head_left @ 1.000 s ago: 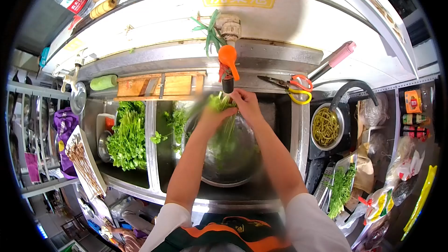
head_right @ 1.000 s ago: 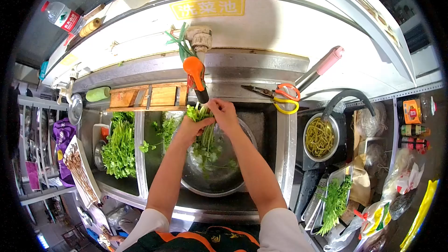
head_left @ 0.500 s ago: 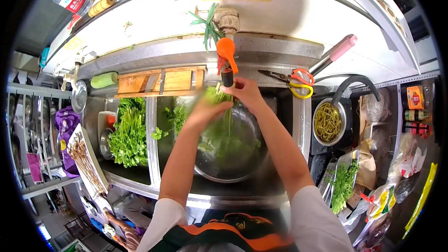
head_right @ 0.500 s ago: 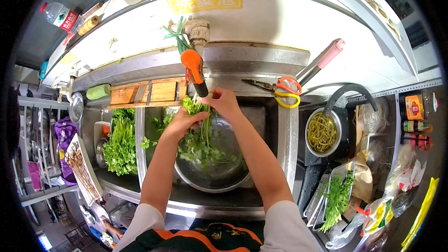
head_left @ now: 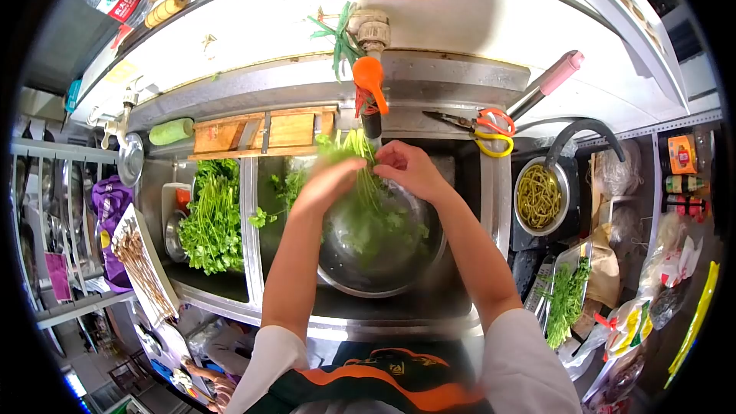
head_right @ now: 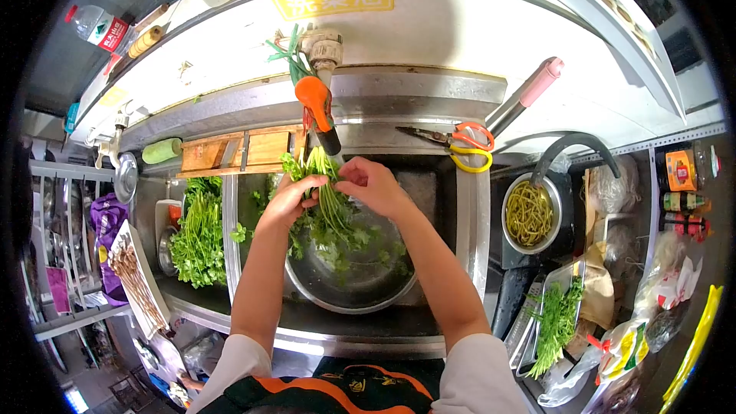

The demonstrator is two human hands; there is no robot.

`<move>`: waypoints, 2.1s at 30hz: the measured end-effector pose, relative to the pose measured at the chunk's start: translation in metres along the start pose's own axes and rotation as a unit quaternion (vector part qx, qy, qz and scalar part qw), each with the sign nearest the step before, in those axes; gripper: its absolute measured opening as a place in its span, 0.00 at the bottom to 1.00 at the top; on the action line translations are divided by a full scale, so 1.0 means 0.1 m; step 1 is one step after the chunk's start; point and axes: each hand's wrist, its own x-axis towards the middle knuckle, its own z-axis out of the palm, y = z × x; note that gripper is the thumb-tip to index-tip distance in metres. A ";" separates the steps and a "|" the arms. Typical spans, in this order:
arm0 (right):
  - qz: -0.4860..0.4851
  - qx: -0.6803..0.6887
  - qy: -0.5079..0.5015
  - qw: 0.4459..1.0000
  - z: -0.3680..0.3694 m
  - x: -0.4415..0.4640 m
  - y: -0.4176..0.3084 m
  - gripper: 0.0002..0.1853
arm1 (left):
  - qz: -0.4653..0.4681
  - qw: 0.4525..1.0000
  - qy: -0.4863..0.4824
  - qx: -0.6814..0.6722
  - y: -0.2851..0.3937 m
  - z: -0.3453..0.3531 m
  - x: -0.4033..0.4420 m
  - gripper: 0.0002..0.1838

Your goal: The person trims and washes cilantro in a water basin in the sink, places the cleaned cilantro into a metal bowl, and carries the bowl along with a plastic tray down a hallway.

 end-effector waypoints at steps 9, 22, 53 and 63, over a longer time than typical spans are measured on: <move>0.009 -0.134 -0.045 0.990 0.00 -0.07 -0.09 0.10 | 0.044 0.997 -0.018 0.068 -0.08 -0.05 0.04 0.05; 0.013 -0.550 0.058 0.833 -0.70 -0.03 0.19 0.08 | -0.013 0.992 -0.059 0.114 -0.09 -0.15 -0.05 0.23; 0.096 0.471 0.023 0.877 0.21 0.28 0.24 0.15 | 0.032 0.995 -0.030 0.086 0.06 -0.04 -0.07 0.23; 0.070 0.424 -0.058 0.901 0.18 0.31 0.11 0.16 | 0.212 0.921 0.119 0.305 0.01 -0.30 0.06 0.16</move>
